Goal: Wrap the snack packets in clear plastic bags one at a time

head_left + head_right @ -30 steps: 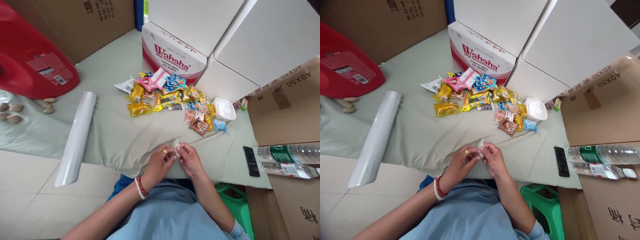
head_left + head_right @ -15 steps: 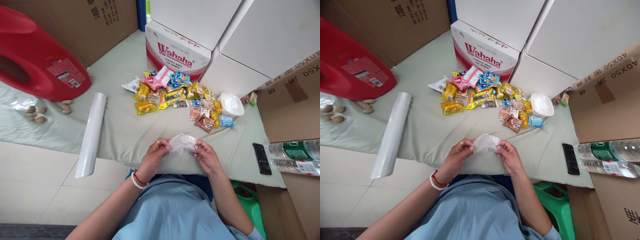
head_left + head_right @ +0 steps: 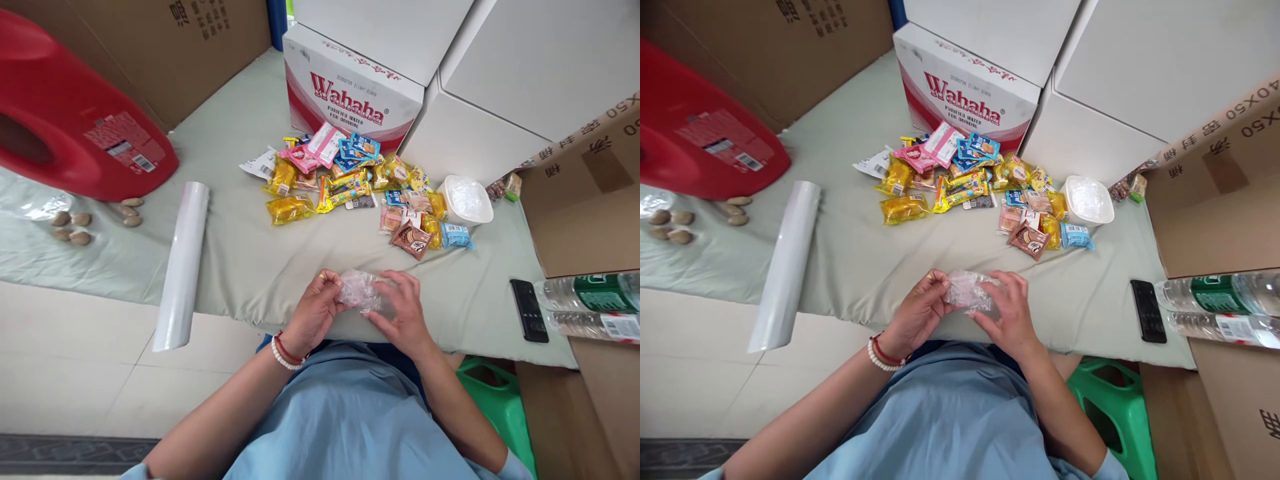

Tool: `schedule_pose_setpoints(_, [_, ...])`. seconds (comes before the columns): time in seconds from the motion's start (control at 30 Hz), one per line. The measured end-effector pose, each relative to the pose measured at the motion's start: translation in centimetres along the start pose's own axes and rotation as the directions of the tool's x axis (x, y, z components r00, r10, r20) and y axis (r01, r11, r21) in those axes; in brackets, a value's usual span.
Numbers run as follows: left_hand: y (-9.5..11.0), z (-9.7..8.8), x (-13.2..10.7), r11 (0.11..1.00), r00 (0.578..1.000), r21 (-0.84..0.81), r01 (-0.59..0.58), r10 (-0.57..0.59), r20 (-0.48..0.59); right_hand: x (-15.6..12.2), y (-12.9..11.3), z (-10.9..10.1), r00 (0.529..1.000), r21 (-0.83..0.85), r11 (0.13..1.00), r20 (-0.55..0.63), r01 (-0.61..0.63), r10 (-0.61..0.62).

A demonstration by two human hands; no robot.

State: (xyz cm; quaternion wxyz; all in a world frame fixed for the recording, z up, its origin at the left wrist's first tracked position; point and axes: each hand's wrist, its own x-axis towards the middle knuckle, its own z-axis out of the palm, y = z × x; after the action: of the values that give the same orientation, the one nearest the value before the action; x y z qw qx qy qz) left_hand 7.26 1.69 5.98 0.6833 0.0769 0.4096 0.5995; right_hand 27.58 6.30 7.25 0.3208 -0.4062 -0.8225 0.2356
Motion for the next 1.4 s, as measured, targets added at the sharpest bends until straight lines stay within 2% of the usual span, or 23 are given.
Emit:
schedule_pose_setpoints(0.07, [-0.1, 0.1, 0.0, 0.999, 1.0, 0.04, -0.008, 0.008, 0.006, 0.3, -0.3, 0.4, 0.999, 0.093, 0.996, 0.033, -0.005, 0.002])
schedule_pose_setpoints(0.13, [-0.1, -0.2, 0.2, 0.994, 0.999, 0.104, -0.043, 0.043, 0.0, 0.5, -0.2, 0.7, 0.985, 0.269, 0.948, 0.049, -0.17, 0.163])
schedule_pose_setpoints(0.17, [0.1, -0.4, 0.3, 0.987, 0.998, 0.146, -0.067, 0.068, -0.004, 0.5, -0.1, 0.6, 0.959, 0.365, 0.886, 0.087, -0.284, 0.271])
schedule_pose_setpoints(0.23, [0.5, -1.2, 0.6, 0.968, 0.994, 0.23, -0.104, 0.109, -0.009, 0.4, 0.0, 0.3, 0.87, 0.513, 0.71, 0.193, -0.483, 0.453])
schedule_pose_setpoints(0.33, [1.3, -2.3, 0.9, 0.936, 0.986, 0.318, -0.149, 0.165, -0.022, 0.2, -0.1, -0.5, 0.761, 0.608, 0.507, 0.277, -0.611, 0.586])
schedule_pose_setpoints(0.43, [1.7, -2.9, 0.9, 0.901, 0.958, 0.366, -0.234, 0.278, -0.072, 0.2, -0.4, -1.3, 0.709, 0.679, 0.395, 0.267, -0.619, 0.653])
schedule_pose_setpoints(0.5, [1.6, -2.7, 0.5, 0.897, 0.951, 0.372, -0.24, 0.294, -0.093, 0.3, -0.8, -1.7, 0.694, 0.731, 0.336, 0.255, -0.594, 0.673])
schedule_pose_setpoints(0.63, [0.6, -1.0, -1.1, 0.961, 0.99, 0.26, -0.09, 0.115, -0.084, 0.4, -2.0, -2.2, 0.717, 0.814, 0.231, 0.29, -0.532, 0.634])
schedule_pose_setpoints(0.7, [-0.2, 0.3, -1.8, 0.985, 1.0, 0.171, 0.001, 0.002, -0.018, 0.2, -2.8, -2.1, 0.74, 0.846, 0.163, 0.331, -0.508, 0.586])
schedule_pose_setpoints(0.77, [-0.8, 1.7, -2.2, 0.992, 0.991, 0.091, 0.085, -0.094, 0.1, -0.1, -3.5, -1.9, 0.748, 0.854, 0.11, 0.374, -0.508, 0.549])
schedule_pose_setpoints(0.83, [-1.1, 2.8, -2.2, 0.987, 0.96, 0.036, 0.159, -0.163, 0.227, -0.4, -4.0, -1.9, 0.741, 0.847, 0.104, 0.388, -0.521, 0.549])
schedule_pose_setpoints(0.93, [-0.7, 3.3, -1.7, 0.979, 0.919, 0.052, 0.197, -0.203, 0.337, -0.4, -3.7, -3.3, 0.743, 0.843, 0.188, 0.312, -0.504, 0.592])
schedule_pose_setpoints(1.03, [0.4, 2.1, -1.1, 0.981, 0.939, 0.155, 0.12, -0.163, 0.304, -0.2, -2.4, -6.2, 0.763, 0.848, 0.294, 0.182, -0.441, 0.62])
schedule_pose_setpoints(1.17, [1.9, -0.4, -0.7, 0.952, 0.956, 0.306, 0.021, -0.109, 0.272, -0.2, -0.5, -9.4, 0.767, 0.848, 0.381, 0.045, -0.368, 0.64])
schedule_pose_setpoints(1.3, [3.4, -2.3, -1.1, 0.904, 0.954, 0.426, -0.042, -0.091, 0.286, -0.5, 0.4, -10.2, 0.747, 0.836, 0.423, -0.023, -0.35, 0.664])
schedule_pose_setpoints(1.4, [4.5, -3.2, -1.6, 0.887, 0.965, 0.45, -0.099, -0.024, 0.26, -0.2, 0.8, -9.9, 0.725, 0.807, 0.416, 0.023, -0.42, 0.688])
